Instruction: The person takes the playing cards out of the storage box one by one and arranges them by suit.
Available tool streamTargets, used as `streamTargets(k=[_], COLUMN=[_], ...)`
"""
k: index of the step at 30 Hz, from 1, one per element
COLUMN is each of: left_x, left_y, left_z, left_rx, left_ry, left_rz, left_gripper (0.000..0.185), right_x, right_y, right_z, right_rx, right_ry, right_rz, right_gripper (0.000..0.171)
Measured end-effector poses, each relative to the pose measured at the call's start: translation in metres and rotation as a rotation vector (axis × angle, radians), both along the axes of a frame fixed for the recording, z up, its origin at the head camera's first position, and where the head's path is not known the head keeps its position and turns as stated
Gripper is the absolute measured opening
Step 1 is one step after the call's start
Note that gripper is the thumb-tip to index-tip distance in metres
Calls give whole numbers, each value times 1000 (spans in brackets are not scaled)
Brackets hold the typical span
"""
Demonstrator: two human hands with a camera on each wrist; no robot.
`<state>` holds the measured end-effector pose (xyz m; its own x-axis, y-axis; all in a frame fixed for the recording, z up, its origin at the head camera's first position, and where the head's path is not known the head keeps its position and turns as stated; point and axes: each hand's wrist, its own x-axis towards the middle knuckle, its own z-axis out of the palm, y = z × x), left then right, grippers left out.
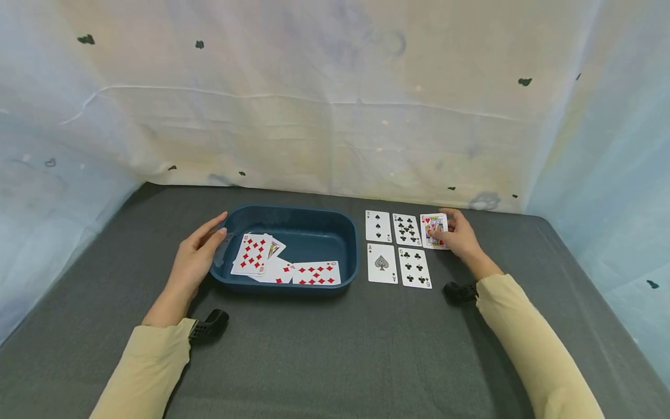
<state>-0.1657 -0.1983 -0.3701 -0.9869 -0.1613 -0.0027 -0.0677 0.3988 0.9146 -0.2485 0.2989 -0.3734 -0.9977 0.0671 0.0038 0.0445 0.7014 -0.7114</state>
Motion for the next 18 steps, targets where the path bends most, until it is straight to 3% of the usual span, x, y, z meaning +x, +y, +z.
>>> streamTargets(k=[9,18], left_x=[1,0], left_y=[0,1], left_z=[1,0], left_rx=[8,2], left_ry=[-1,-6], left_rz=[-2,7], left_gripper=[54,53], right_x=[-8,-5], right_y=[5,4], right_z=[2,4], right_rx=[167,203], right_ry=[-46,-24], right_rz=[52,22], right_gripper=[64,60])
